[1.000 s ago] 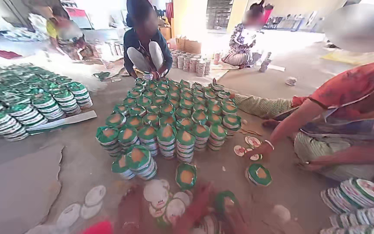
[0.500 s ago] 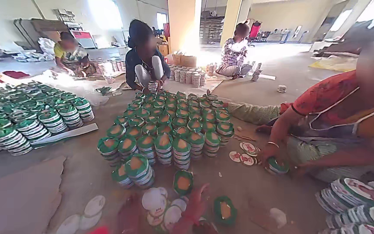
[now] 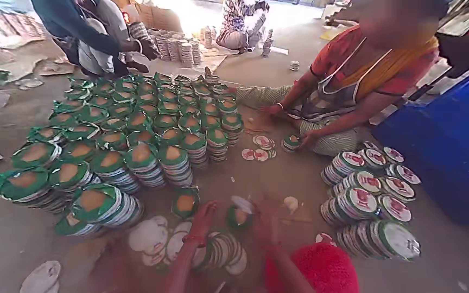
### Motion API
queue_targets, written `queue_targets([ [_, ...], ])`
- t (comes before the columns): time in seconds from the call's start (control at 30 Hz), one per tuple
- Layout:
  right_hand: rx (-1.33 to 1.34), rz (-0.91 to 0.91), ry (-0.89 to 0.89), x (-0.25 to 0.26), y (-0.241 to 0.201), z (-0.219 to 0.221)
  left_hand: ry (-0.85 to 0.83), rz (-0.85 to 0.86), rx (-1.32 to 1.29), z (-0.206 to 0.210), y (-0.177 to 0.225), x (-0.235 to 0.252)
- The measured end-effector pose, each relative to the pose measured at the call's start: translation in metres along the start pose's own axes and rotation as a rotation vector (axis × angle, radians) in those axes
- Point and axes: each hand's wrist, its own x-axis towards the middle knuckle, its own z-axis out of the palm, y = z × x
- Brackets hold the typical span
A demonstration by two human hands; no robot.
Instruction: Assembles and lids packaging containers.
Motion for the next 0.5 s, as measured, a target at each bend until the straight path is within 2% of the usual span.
queue_targets([
  [0.07,-0.157,-0.212,0.087,0.012,0.005,0.003,0.04,-0.041,-0.045,0.011,-0.001,0.002],
  [0.17,-0.391,-0.407,-0.105,0.01,0.015,0.018,0.052,-0.118,-0.109,0.027,-0.002,0.006],
  [0.27,-0.483,-0.436,-0.29,-0.006,0.025,0.025,0.028,-0.177,-0.117,0.039,-0.004,0.012],
  [0.5,-0.431,-0.391,-0.285,-0.018,0.029,0.023,-0.005,-0.15,0.029,0.049,-0.008,0.017],
])
